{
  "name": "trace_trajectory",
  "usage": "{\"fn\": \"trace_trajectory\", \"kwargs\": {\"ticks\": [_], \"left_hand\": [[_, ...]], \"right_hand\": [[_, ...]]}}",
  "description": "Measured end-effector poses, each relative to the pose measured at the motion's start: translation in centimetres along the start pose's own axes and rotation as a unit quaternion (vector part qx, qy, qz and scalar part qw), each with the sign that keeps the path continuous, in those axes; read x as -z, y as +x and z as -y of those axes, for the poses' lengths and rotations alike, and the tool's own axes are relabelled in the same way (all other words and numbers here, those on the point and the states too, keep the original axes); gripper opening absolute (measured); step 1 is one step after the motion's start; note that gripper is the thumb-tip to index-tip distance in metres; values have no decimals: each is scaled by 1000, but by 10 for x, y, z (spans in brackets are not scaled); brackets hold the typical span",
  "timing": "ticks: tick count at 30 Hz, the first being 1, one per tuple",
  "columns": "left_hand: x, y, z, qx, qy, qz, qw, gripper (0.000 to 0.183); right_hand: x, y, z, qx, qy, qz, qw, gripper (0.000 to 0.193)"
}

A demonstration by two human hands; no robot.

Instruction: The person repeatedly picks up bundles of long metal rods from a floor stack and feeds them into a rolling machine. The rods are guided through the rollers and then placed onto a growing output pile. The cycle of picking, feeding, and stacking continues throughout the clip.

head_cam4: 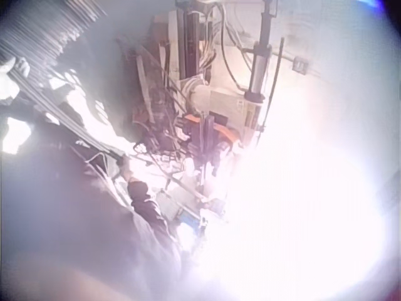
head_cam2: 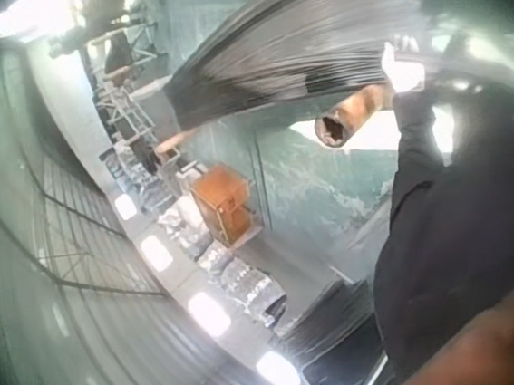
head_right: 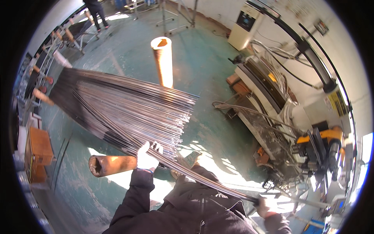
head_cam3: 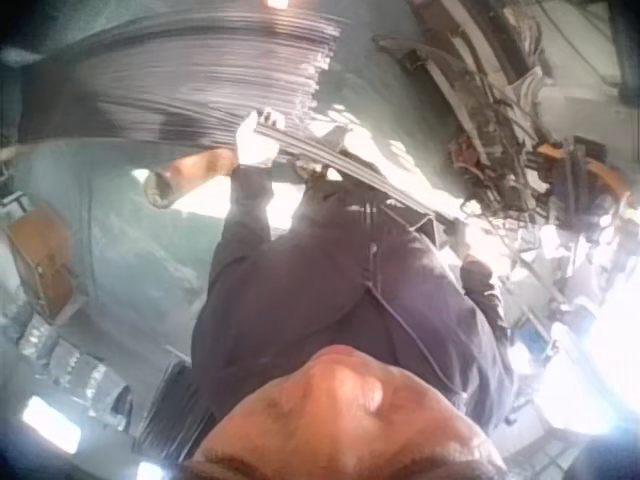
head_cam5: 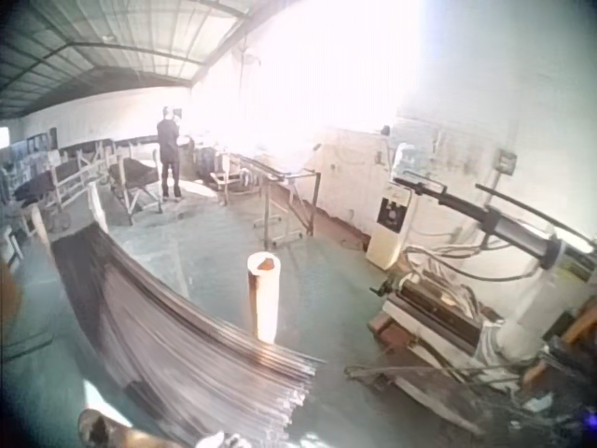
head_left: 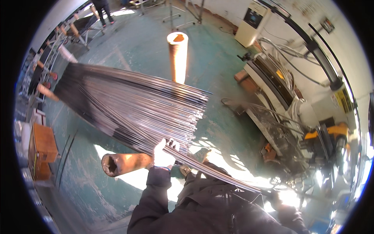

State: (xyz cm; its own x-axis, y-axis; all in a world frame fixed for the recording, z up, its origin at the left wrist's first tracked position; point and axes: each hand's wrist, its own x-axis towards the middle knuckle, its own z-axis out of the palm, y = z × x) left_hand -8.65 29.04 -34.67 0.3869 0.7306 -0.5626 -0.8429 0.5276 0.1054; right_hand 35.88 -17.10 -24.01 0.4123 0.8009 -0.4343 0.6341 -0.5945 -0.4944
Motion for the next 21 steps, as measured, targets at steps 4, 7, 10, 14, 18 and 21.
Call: {"fn": "trace_trajectory", "kwargs": {"ticks": [4,7,10,14,18,21], "left_hand": [[-42,-27,58,39,100,28,994,13],[-86,-39,106,80,151,102,980,12],[-157,-47,135,-2,170,100,980,13],[-278,-55,152,-106,257,180,944,13],[-326,-49,274,-85,364,248,894,14],[-336,-37,393,9,331,301,894,17]], "right_hand": [[-53,18,-27,-160,-47,-13,986,23],[-35,24,-91,-241,74,-139,958,25],[5,10,-177,-295,163,-274,901,27],[56,-16,-276,-274,244,-416,832,32],[92,-11,-295,-169,316,-494,792,33],[123,15,-271,-53,640,-509,573,32]]}}
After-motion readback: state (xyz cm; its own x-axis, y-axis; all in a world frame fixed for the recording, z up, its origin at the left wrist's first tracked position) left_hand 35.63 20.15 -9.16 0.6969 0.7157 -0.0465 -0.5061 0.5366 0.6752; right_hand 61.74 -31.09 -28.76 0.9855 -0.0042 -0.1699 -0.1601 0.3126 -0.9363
